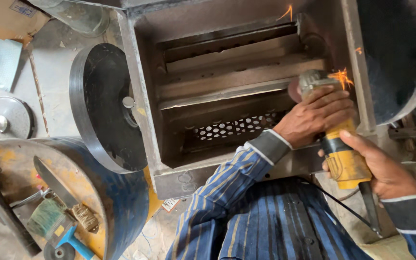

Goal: The person adjusts the side covers of a metal machine hopper, then uses a yellow angle grinder to grind the metal roller bars inside the hopper, producing sparks. They reposition the grinder repeatedly to grind different bars and edges of the machine.

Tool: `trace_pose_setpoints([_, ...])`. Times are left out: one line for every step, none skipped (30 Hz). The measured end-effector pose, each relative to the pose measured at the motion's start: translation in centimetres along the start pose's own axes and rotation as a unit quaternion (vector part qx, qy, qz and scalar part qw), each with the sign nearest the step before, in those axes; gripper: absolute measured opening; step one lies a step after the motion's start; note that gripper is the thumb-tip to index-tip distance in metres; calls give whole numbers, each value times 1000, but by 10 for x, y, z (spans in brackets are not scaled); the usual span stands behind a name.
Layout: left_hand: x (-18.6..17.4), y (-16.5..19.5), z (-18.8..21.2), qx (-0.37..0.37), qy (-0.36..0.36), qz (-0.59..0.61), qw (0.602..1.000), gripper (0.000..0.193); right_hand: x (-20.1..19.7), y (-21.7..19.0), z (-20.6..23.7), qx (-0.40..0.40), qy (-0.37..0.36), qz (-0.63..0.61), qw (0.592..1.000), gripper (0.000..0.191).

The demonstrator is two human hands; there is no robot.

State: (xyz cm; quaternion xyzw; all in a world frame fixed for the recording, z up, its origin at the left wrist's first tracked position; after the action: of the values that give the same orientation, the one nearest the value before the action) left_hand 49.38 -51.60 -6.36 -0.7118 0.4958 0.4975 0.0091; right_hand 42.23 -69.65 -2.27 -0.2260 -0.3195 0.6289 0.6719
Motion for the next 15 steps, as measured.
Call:
trace_pose_setpoints([-4, -1, 3, -12, 10, 5, 1000, 51, 5, -2, -2, 6, -9, 4, 1000, 48])
trace_pose_setpoints([-11, -3, 8, -25, 21, 9, 999, 51, 13, -3, -4, 11, -26, -4, 1000, 47])
trace_pose_setpoints([-19, -5, 14, -39, 32, 12, 999, 50, 23, -4, -6, 17, -43, -10, 999, 45])
trace_pose_setpoints([-27, -8, 22, -54, 31, 11, 998, 51, 34, -5, -9, 22, -62, -17, 998, 45])
trace_pose_setpoints([-37, -11, 31, -70, 30, 8, 997, 53, 45, -6, -11, 37, -77, -11, 996, 46])
trace_pose_setpoints([-48, -15, 41, -85, 30, 5, 996, 54, 57, -7, -13, 51, -92, -5, 994, 47])
trace_pose_setpoints([-60, -19, 51, -101, 38, -2, 994, 52, 70, -7, -15, 66, -106, 1, 992, 48])
trace_pose_setpoints([-71, -22, 61, -116, 45, -9, 992, 50, 83, -7, -18, 65, -116, 14, 991, 46])
trace_pose_setpoints([-82, -26, 69, -130, 53, -14, 990, 48, 98, -6, -22, 64, -124, 26, 990, 45])
trace_pose_setpoints([-94, -30, 78, -134, 50, -27, 989, 49, 112, -5, -24, 64, -134, 39, 988, 44])
trace_pose_setpoints([-106, -34, 87, -139, 47, -40, 988, 50, 125, -5, -27, 69, -150, 36, 986, 45])
trace_pose_setpoints([-118, -38, 96, -147, 44, -54, 987, 52, 138, -5, -29, 76, -167, 34, 982, 46])
trace_pose_setpoints([-128, -40, 105, -157, 50, -56, 985, 52, 152, -3, -30, 82, -185, 32, 979, 47])
trace_pose_setpoints([-139, -43, 111, -166, 57, -59, 983, 52, 165, -2, -32, 88, -192, 32, 977, 46])
trace_pose_setpoints([-149, -46, 118, -173, 63, -62, 981, 52, 178, 0, -34, 92, -199, 30, 975, 45])
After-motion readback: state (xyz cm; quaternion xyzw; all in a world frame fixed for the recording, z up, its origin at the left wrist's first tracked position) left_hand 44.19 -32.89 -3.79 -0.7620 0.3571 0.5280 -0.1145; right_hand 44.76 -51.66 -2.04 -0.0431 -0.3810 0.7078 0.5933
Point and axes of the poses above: each hand's wrist, its own z-axis away from the middle knuckle, its own x-axis out of the palm, y = z × x, the point moved 2 cm from there along -z, towards the middle knuckle, and after that the axes turned 10 degrees about -x, right-handed, at the moved point
